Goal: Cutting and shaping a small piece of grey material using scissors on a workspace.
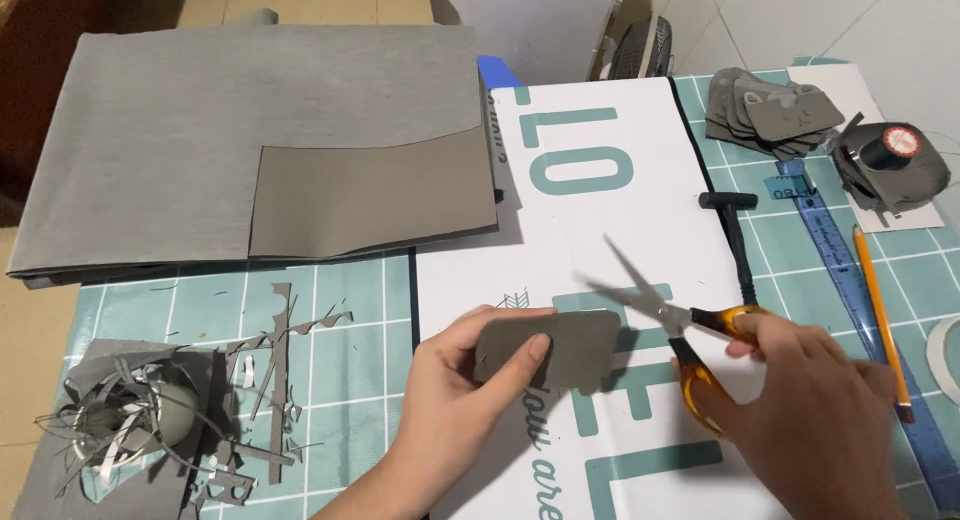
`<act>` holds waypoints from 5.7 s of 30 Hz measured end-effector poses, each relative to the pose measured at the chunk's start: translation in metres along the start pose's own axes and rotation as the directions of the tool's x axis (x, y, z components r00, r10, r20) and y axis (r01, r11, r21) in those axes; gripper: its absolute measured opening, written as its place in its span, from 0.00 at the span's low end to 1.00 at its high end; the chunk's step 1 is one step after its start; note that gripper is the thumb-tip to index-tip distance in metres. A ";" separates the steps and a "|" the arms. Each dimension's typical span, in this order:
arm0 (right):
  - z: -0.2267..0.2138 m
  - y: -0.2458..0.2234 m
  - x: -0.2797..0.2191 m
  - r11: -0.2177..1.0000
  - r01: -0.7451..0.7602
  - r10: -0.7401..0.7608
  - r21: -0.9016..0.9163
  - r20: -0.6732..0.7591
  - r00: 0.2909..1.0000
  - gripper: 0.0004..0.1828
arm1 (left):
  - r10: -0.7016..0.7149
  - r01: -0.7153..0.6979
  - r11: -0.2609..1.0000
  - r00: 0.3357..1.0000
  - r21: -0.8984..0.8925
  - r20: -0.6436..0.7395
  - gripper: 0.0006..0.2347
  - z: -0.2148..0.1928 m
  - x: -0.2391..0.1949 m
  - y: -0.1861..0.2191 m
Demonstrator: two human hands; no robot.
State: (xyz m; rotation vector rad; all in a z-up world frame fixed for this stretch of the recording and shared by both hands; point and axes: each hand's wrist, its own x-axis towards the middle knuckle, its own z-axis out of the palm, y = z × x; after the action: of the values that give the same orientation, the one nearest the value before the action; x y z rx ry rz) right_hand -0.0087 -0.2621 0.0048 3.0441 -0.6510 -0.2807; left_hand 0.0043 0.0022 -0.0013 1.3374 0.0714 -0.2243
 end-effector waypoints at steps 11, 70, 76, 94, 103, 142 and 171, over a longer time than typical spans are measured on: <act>0.013 0.024 0.006 0.979 0.202 -0.201 -0.041 0.030 0.979 0.37 | 0.622 -0.556 0.737 0.780 0.385 -0.064 0.10 -0.008 0.004 -0.004; 0.004 0.116 0.017 0.476 -0.166 0.304 0.864 0.015 0.952 0.21 | 0.029 -0.588 0.087 0.809 0.804 0.588 0.32 0.149 0.086 -0.054; -0.018 0.093 0.007 0.397 -0.270 0.318 0.877 0.144 0.937 0.20 | 0.022 -0.507 -0.027 0.861 0.861 0.508 0.33 0.038 0.056 -0.054; -0.042 0.059 -0.001 0.413 -0.274 0.255 0.868 0.179 0.950 0.24 | 0.126 -0.706 -0.277 0.646 0.652 0.753 0.30 0.071 -0.015 -0.117; -0.018 0.074 0.011 0.375 -0.216 0.265 0.901 0.119 0.957 0.24 | 0.532 0.197 -0.538 0.834 0.820 0.149 0.29 -0.105 -0.043 -0.065; 0.036 0.102 0.021 0.900 0.260 -0.080 0.348 -0.456 0.887 0.19 | 0.359 -0.520 0.687 0.850 0.507 0.386 0.13 0.034 0.000 0.007; 0.028 -0.025 -0.001 0.562 0.823 -0.463 0.086 -0.792 0.399 0.26 | -0.281 0.287 0.930 0.958 -0.231 0.059 0.17 0.026 0.014 0.003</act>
State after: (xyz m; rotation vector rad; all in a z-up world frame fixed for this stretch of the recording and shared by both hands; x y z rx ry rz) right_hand -0.0047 -0.2383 -0.0241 3.2182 0.7350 1.2131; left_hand 0.0167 -0.0244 0.0054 1.0814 0.2648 -0.4634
